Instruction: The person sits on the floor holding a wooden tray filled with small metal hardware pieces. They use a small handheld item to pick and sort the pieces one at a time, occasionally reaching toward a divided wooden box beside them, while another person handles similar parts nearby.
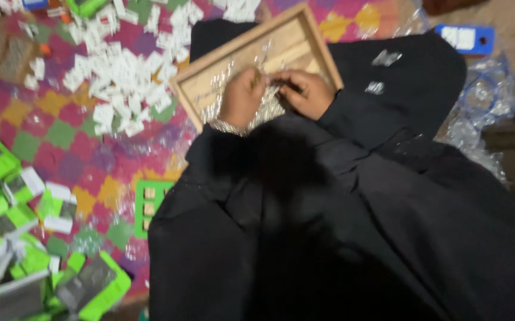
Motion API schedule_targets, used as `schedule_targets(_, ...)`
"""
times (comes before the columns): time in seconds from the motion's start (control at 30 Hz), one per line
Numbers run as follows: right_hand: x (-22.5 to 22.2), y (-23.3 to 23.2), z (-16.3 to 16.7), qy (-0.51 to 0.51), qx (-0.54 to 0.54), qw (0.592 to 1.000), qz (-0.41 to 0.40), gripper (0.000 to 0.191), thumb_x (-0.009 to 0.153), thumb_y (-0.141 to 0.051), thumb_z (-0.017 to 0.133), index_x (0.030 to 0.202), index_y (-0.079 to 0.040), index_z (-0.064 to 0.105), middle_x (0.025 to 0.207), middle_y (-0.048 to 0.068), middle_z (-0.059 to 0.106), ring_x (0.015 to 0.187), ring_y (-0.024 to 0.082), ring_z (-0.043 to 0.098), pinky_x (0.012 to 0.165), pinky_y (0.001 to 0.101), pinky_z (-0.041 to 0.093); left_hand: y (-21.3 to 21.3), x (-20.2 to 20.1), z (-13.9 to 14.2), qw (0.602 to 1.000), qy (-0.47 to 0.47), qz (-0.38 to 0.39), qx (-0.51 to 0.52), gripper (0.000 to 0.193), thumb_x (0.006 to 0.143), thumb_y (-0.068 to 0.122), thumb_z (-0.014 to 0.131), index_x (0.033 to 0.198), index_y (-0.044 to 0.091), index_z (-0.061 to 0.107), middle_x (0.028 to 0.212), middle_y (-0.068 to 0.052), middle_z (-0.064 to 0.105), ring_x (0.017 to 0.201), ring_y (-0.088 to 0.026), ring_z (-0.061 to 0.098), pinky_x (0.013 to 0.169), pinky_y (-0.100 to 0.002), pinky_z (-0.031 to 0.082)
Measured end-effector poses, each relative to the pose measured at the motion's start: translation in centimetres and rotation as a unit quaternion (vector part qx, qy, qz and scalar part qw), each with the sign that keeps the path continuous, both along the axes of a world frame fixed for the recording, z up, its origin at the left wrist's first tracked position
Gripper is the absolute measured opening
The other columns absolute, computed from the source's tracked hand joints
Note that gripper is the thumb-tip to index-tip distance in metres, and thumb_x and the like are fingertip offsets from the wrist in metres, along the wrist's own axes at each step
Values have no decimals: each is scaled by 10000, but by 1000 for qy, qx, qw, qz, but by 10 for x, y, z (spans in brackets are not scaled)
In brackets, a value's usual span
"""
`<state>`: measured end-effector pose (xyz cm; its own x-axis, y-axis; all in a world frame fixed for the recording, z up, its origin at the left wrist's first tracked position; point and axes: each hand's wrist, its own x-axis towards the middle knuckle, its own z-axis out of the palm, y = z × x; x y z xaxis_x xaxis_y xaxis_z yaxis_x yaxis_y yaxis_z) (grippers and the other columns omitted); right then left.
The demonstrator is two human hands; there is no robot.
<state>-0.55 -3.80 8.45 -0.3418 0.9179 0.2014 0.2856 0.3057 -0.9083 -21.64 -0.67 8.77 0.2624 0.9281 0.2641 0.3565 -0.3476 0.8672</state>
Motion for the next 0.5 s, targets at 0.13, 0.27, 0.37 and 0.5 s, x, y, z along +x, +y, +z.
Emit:
schedule_targets(0.13, -3, -5, 31, -112, 129, 975, 143, 118, 997, -76, 690, 1110, -48, 713, 1089, 100, 734, 1001, 231, 713, 848, 334, 566, 11, -39, 18, 994, -58, 81, -47, 136, 1033, 161, 650, 966, 46, 618, 822, -98, 635, 715, -200, 593, 616, -328, 480)
schedule_targets(0.27, -13, -11, 50, -168, 104, 958, 210, 50, 952, -102, 717, 997, -80, 726, 1040, 43, 748, 985, 246, 721, 834, 368, 562, 14, -113, 37, 961, 71, 218, 151, 56, 996, 58, 672, 1037, 44, 637, 954, -122, 707, 852, -271, 714, 741, -383, 569)
schedule_targets(0.37, -16, -11, 60, -173, 126, 950, 228, 76, 938, -127, 745, 1000, -85, 730, 1041, 40, 749, 1008, 253, 715, 853, 380, 560, 12, -169, 41, 913, 215, 304, 164, 98, 932, -18, 656, 1026, 3, 638, 979, -207, 693, 885, -409, 685, 775, -481, 539)
schedule_targets(0.5, -17, -12, 68, -161, 118, 946, 257, 188, 912, -135, 745, 1088, -68, 744, 1097, 81, 743, 1058, 289, 695, 870, 404, 555, -2, -218, 38, 846, 409, 338, 53, 82, 850, -43, 663, 911, 8, 682, 974, -228, 677, 896, -451, 662, 770, -517, 521)
